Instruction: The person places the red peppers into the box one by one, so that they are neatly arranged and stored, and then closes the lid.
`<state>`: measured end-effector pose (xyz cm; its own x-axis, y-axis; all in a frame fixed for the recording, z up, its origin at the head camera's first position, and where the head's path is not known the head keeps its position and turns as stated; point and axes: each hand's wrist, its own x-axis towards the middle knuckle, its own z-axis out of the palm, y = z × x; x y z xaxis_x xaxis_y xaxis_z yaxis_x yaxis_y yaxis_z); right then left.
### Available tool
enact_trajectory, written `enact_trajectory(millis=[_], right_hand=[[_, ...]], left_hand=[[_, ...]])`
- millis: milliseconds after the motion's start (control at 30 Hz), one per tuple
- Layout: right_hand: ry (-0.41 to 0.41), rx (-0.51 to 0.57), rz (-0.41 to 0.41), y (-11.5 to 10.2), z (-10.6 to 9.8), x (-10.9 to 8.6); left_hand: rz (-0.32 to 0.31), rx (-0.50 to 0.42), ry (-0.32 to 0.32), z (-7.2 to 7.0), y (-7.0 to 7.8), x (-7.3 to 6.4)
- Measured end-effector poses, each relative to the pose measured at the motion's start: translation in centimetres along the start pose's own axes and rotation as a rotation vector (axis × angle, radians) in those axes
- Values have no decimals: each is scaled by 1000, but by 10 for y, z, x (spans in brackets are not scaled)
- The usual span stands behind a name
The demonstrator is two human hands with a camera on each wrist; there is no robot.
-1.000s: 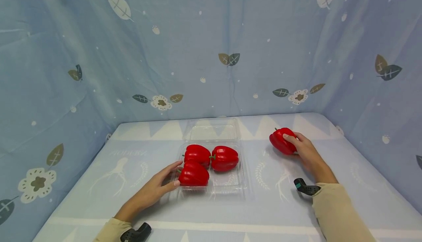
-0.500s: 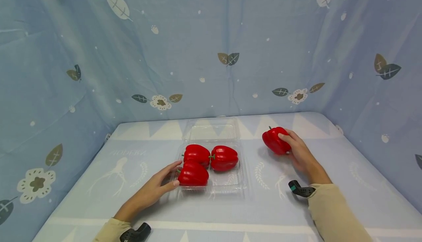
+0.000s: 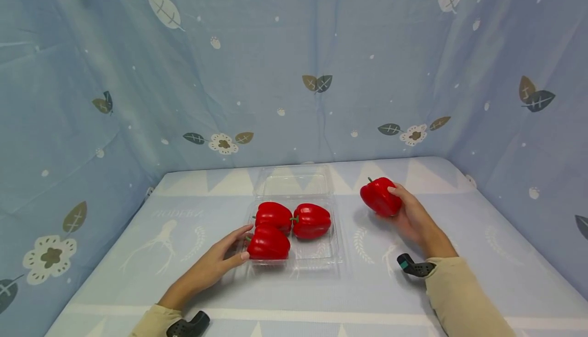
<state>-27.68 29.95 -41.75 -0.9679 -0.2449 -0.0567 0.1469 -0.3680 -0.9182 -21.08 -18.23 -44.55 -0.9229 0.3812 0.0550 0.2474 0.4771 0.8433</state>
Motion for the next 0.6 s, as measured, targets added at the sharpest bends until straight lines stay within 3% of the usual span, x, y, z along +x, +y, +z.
enact_trajectory(millis=[133, 400, 600], right_hand=[[-52, 33, -14, 0, 3, 0], [6, -9, -22, -2, 23, -2], [-81, -35, -53, -2, 34, -1]], left_hand=[[-3, 1, 0, 0, -1, 0], [-1, -1, 0, 0, -1, 1], [2, 3, 2, 0, -1, 1]])
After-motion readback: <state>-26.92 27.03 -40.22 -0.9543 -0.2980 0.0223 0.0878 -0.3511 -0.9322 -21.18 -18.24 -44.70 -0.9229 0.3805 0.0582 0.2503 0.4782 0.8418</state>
